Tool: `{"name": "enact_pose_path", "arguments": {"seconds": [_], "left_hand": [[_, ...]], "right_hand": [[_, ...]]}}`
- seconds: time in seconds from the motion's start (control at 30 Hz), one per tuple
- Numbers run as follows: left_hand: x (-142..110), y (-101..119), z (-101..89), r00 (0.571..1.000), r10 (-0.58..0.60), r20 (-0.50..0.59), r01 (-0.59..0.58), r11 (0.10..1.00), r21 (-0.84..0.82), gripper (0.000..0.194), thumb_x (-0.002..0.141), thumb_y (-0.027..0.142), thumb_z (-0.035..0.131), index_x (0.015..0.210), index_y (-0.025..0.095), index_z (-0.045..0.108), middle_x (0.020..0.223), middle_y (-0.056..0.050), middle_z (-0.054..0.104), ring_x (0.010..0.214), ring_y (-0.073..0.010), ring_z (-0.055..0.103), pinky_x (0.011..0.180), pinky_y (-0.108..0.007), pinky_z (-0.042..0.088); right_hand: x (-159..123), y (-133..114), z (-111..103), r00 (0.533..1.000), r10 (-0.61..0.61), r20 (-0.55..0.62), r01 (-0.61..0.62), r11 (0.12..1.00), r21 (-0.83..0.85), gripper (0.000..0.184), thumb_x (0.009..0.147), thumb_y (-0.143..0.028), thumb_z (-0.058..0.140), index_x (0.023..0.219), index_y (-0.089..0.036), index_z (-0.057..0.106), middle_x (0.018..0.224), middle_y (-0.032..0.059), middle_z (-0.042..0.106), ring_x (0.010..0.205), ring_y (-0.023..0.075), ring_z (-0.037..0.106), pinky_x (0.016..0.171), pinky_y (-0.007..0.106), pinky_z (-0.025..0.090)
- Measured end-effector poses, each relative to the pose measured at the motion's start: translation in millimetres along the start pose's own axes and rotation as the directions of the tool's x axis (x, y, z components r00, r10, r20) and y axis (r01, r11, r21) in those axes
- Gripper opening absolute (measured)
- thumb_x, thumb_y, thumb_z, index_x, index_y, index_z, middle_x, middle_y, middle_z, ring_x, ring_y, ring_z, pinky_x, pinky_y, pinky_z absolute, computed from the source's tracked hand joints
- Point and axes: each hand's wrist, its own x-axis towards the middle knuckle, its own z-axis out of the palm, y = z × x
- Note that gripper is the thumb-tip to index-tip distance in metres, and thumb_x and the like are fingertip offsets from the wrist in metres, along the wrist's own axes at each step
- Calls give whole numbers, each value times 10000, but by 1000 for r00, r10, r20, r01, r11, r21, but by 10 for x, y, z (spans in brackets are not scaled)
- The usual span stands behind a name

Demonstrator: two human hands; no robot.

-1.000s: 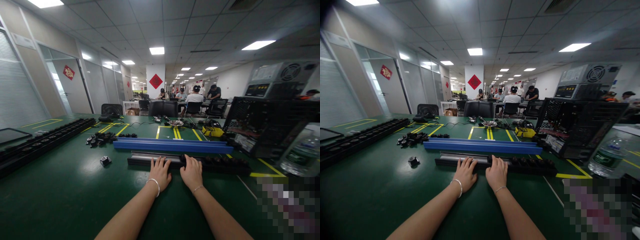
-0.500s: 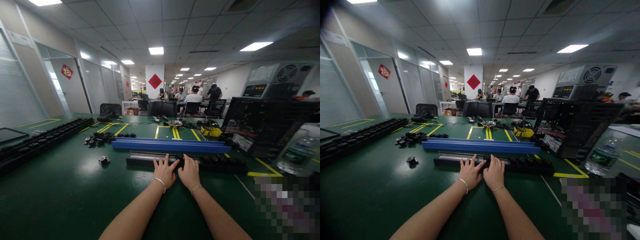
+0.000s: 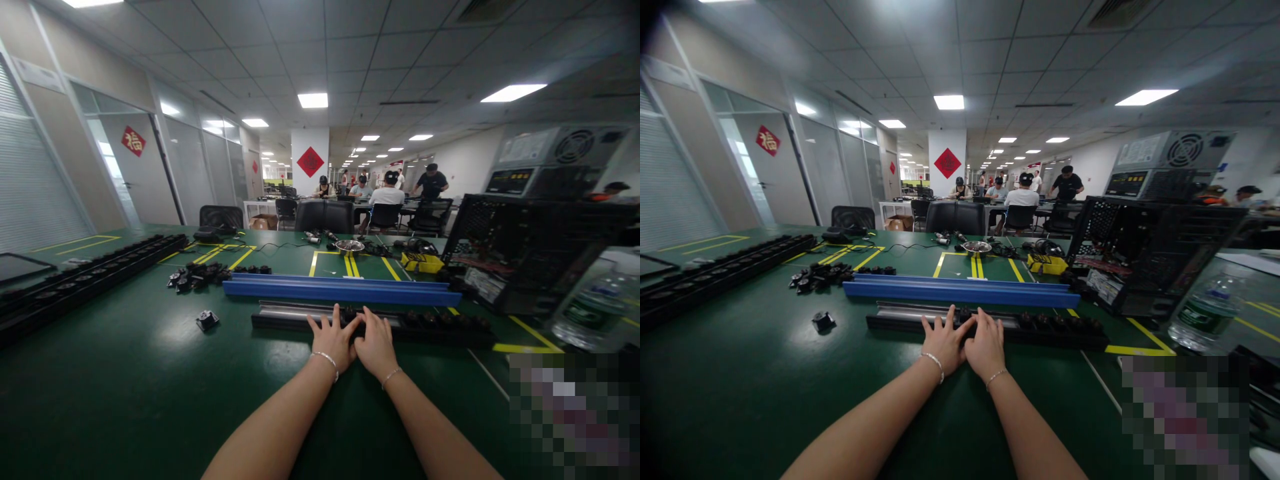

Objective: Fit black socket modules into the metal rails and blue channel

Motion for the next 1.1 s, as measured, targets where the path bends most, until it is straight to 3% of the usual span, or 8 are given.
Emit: {"name": "enact_pose_path", "arguments": {"seconds": [0.17, 0.4, 0.57, 0.77, 1.1], "left_hand": [[86, 67, -17, 997, -50, 65, 50, 999, 11, 663, 777, 492, 451, 1381, 427, 187, 1488, -109, 202, 1166, -430, 374, 918, -729, 50], [163, 98, -29, 994, -55, 96, 56, 998, -10, 623, 742, 513, 497, 1334, 424, 324, 1474, -113, 240, 1152, -429, 404, 901, -744, 70], [139, 83, -34, 995, -47, 93, 49, 999, -24, 634, 745, 468, 509, 1345, 396, 317, 1484, -92, 223, 1185, -403, 378, 910, -755, 52], [132, 50, -17, 997, -26, 72, 29, 999, -35, 646, 734, 452, 517, 1345, 361, 327, 1470, -112, 253, 1315, -397, 189, 912, -754, 76], [105, -87, -53, 996, -36, 87, 36, 999, 2, 661, 719, 439, 524, 1342, 349, 325, 1467, -126, 251, 1328, -390, 164, 901, -757, 100]], "right_hand": [[2, 53, 21, 999, -32, -18, 30, 996, -86, 611, 639, -93, 384, 1246, -101, 447, 1255, 110, 520, 1225, 199, 382, 1078, 395, 182], [4, 137, -3, 1000, 5, 3, -4, 966, -258, 562, 668, -114, 428, 1225, -132, 498, 1390, 97, 383, 1316, 243, 235, 1067, 433, 161], [8, 153, -18, 999, 17, 39, -6, 964, -265, 483, 667, -117, 445, 1136, -137, 562, 1383, 113, 394, 1313, 245, 245, 1063, 433, 161], [6, 158, -15, 999, 0, 35, 10, 964, -266, 449, 667, -117, 454, 1098, -143, 574, 1378, 116, 401, 1304, 246, 263, 1053, 443, 176], [3, 112, -56, 999, 6, 42, 5, 963, -268, 418, 676, -130, 452, 1073, -127, 584, 1376, 127, 402, 1296, 253, 278, 1057, 426, 173]]}}
